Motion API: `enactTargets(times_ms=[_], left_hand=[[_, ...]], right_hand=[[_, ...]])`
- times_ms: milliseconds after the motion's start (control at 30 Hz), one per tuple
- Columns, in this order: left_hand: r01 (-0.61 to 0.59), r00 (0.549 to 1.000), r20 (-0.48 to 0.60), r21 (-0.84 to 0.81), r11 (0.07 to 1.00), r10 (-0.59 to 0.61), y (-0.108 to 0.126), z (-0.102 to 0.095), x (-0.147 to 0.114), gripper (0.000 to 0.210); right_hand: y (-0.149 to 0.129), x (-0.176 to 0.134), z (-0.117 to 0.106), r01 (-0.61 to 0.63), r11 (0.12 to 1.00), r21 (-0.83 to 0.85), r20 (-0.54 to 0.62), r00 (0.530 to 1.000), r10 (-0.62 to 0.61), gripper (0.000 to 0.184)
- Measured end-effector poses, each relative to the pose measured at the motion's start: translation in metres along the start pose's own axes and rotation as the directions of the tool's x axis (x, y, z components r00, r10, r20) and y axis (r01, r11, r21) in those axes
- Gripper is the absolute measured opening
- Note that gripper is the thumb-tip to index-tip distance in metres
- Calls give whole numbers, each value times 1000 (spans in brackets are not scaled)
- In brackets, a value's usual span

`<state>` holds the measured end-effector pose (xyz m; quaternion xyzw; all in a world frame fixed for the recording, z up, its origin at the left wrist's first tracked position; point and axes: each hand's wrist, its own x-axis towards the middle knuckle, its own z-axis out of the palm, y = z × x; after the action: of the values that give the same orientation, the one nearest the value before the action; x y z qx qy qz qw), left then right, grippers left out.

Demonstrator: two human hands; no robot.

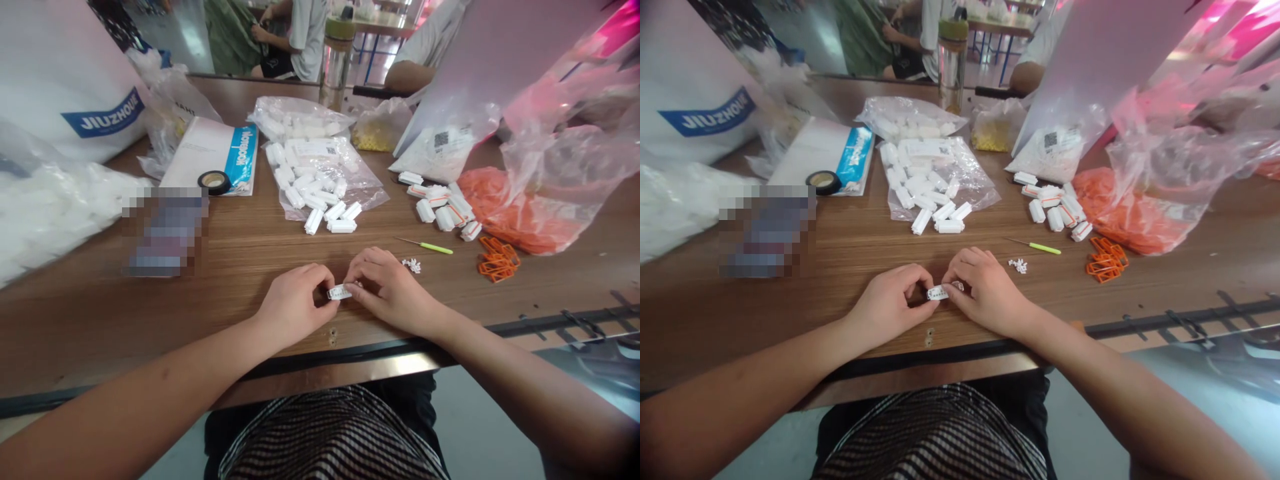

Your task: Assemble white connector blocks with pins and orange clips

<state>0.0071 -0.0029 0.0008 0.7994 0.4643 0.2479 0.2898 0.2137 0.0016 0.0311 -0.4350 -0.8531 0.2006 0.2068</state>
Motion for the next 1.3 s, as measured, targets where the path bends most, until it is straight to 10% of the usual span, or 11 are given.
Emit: enactTargets(times_ms=[767, 933, 1067, 1300], left_hand=[[8, 1000, 3, 23, 1000, -8, 0, 0, 0, 9], [10, 1000, 12, 29, 1000, -11, 1, -2, 0, 9], [5, 1000, 14, 28, 1000, -6, 1, -2, 1, 8], [19, 1000, 14, 30, 999, -19, 2, -3, 1, 9]], right_hand=[[-6, -9, 1, 176, 955, -238, -50, 980, -193, 19], [27, -21, -25, -89, 984, -152, -219, 974, 54, 17], [66, -41, -56, -523, 836, -163, -259, 841, 475, 18], [92, -56, -62, -458, 879, -134, -102, 889, 447, 23]])
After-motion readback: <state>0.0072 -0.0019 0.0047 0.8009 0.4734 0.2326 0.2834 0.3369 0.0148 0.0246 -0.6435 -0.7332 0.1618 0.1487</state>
